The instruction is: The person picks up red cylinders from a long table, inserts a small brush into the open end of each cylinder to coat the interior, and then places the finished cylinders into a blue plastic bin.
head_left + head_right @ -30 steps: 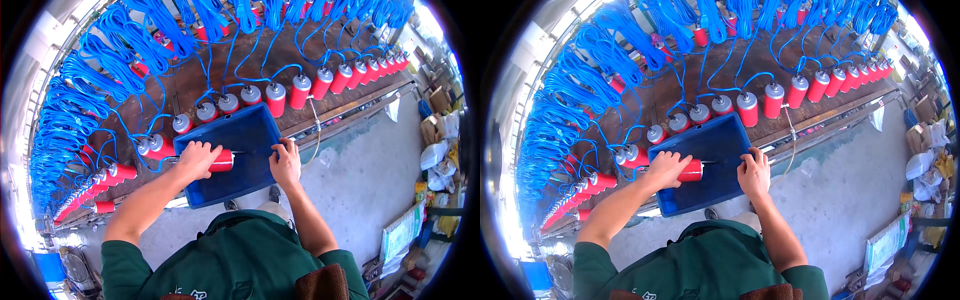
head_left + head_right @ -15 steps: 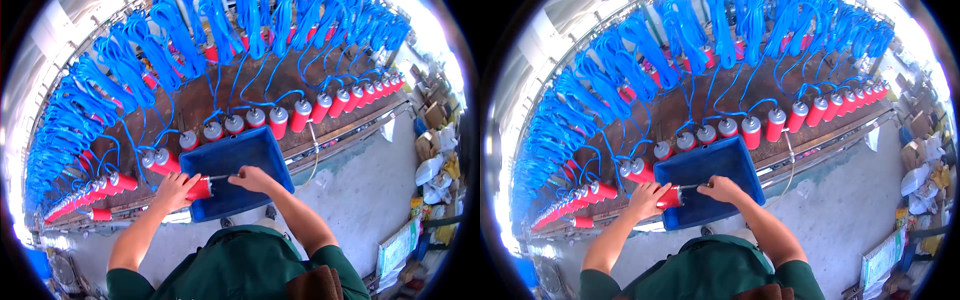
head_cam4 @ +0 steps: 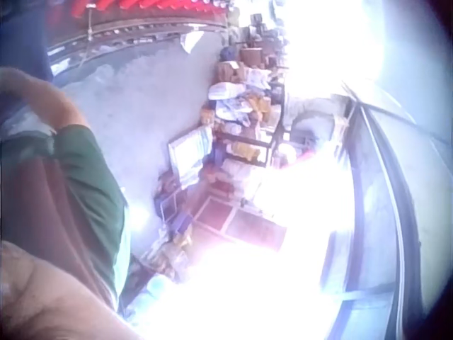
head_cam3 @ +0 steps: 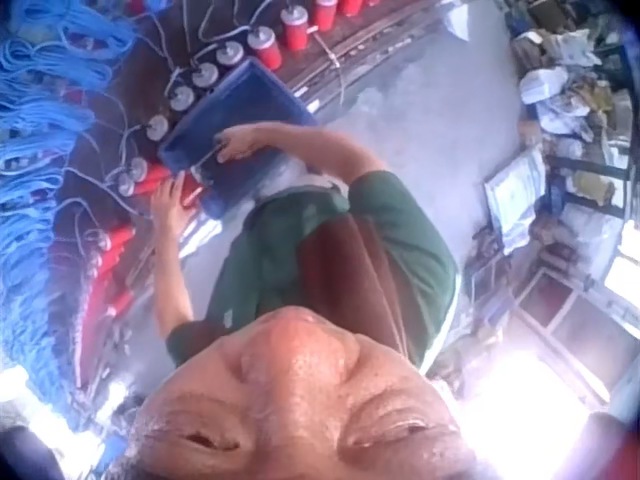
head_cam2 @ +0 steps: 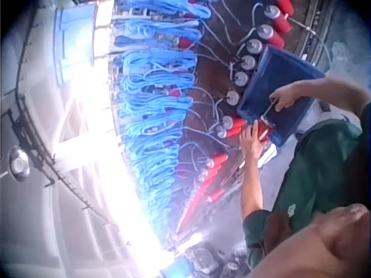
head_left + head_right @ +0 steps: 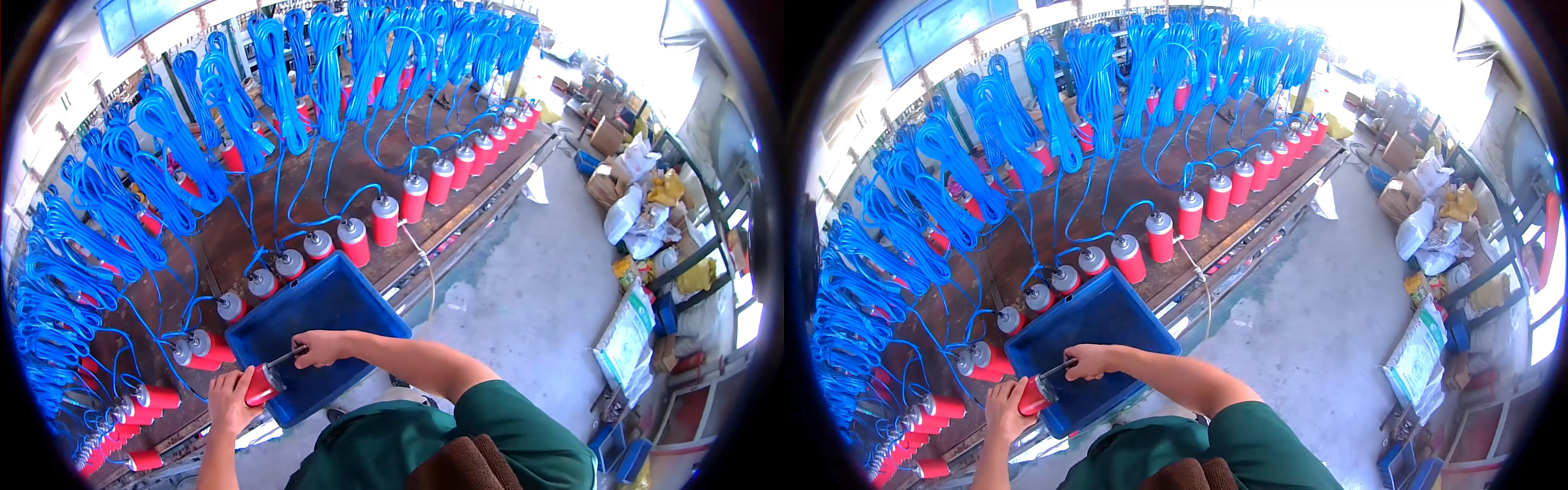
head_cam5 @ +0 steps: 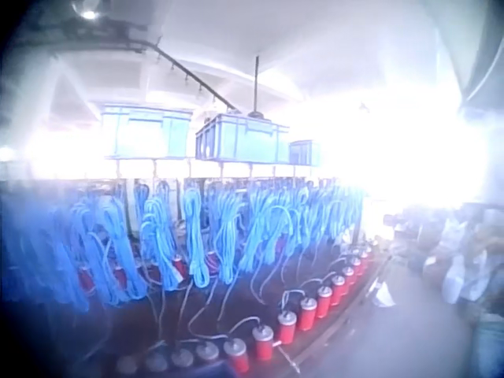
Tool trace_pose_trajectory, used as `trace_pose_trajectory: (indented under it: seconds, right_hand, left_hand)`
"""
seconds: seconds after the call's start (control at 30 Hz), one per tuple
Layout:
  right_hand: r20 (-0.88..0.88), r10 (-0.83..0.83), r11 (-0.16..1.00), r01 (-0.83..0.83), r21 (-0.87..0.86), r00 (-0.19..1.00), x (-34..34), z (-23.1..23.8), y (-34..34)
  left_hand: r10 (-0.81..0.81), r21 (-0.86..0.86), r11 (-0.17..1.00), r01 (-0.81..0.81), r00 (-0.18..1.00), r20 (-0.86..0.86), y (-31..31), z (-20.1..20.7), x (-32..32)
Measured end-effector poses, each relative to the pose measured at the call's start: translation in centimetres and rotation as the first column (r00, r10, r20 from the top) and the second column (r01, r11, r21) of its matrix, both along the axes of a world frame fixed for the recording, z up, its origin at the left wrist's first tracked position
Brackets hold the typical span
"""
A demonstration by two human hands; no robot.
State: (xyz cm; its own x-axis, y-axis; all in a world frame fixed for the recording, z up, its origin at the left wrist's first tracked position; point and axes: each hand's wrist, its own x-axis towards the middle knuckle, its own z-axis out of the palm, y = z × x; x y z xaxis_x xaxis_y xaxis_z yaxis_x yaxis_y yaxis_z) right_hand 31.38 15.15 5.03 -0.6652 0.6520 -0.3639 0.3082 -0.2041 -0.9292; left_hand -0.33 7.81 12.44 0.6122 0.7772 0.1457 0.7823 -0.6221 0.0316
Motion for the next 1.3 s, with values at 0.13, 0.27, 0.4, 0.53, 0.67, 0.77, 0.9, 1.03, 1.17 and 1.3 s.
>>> trace_pose_trajectory:
  seconds: [0.13,0.27,0.4,0.53,0.67,0.77,0.9,1.03,1.17,1.3]
  right_hand:
    - [0.165,-0.078,0.706,-0.062,0.706,0.983,0.3,0.7,-0.6]
    - [0.161,-0.091,0.645,-0.065,0.761,0.983,0.8,1.7,-1.4]
    - [-0.044,-0.053,0.977,0.061,0.205,0.998,1.1,4.0,-0.9]
    - [-0.094,-0.145,0.987,0.137,-0.086,0.985,0.7,3.7,-0.3]
    - [-0.108,-0.195,0.977,0.183,-0.110,0.975,1.2,5.6,-0.4]
    - [0.018,-0.145,0.949,0.144,-0.282,0.989,1.1,5.6,0.6]
    - [-0.032,-0.106,0.961,0.094,-0.262,0.994,1.4,5.8,0.0]
    - [0.092,-0.118,0.993,0.117,0.020,0.989,1.0,6.7,-0.8]
    - [0.566,-0.009,0.664,-0.419,0.620,0.824,0.3,6.4,-1.6]
    - [0.615,-0.187,0.721,-0.318,0.615,0.766,0.2,4.3,-1.5]
  left_hand:
    - [0.026,-0.062,0.998,-0.023,0.999,0.046,0.5,-0.2,-0.5]
    - [0.014,-0.076,0.997,-0.012,0.999,0.030,0.7,0.1,-0.4]
    - [0.020,-0.082,0.996,-0.018,0.999,0.028,0.5,0.2,-0.4]
    - [0.033,-0.072,0.997,-0.030,0.998,0.047,0.2,0.2,-0.3]
    - [0.059,-0.055,0.997,-0.055,0.995,0.078,-0.1,-0.3,-0.7]
    - [0.051,-0.044,0.998,-0.049,0.997,0.057,-0.2,0.0,-0.3]
    - [0.049,-0.041,0.998,-0.047,0.998,0.034,-0.5,0.1,-0.4]
    - [0.055,-0.042,0.998,-0.054,0.998,0.031,-0.6,0.1,-0.4]
    - [0.041,-0.067,0.997,-0.041,0.999,0.008,-0.6,0.3,-0.4]
    - [0.045,-0.096,0.994,-0.045,0.999,-0.002,-0.7,1.2,0.4]
